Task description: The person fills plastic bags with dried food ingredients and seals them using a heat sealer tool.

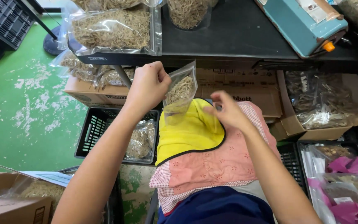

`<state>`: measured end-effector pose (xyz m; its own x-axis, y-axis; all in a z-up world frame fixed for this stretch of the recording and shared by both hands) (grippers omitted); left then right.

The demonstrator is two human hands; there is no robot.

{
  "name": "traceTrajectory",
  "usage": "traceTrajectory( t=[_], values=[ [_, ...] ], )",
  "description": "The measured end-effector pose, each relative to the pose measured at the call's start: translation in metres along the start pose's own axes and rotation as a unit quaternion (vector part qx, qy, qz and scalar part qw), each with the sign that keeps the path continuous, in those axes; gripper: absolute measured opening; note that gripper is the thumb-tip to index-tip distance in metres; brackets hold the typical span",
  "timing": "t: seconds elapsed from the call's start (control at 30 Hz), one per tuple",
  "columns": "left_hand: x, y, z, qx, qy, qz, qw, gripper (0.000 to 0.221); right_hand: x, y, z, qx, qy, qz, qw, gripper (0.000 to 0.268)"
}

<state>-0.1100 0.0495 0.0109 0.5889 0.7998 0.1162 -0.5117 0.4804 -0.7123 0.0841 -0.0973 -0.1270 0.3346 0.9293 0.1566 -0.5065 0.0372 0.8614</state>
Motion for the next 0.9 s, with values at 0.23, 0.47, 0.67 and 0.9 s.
traceTrajectory(
  t=[0.23,0.47,0.67,0.9],
  values=[
    [0.004,0.016,-0.013,-0.008,0.016,0.008,1.0,0.017,0.001,-0.146,-0.041,-0.126,-0.114,-0.246,0.954,0.092],
    [-0.003,0.01,-0.006,-0.021,0.021,0.018,0.999,0.017,0.01,-0.165,-0.022,-0.28,0.046,-0.299,0.911,0.055],
    [-0.004,0.007,0.0,-0.03,0.011,0.005,0.999,0.018,-0.033,-0.166,0.075,0.426,-0.252,-0.253,0.831,0.03],
    [-0.008,-0.021,-0.008,-0.029,0.058,0.052,0.997,0.029,-0.076,-0.116,0.155,0.543,-0.35,-0.146,0.749,0.032]
  ],
)
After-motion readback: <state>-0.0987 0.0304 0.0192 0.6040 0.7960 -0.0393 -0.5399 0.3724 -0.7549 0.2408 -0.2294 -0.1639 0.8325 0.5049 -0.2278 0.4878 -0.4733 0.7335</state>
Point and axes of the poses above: each hand's wrist, its own x-axis towards the middle knuckle, its own z-axis out of the back of the hand, y = z × x, the point moved 4 cm from there along x, towards the middle knuckle, and after that the axes turned 2 degrees about z, right-handed, at the moved point
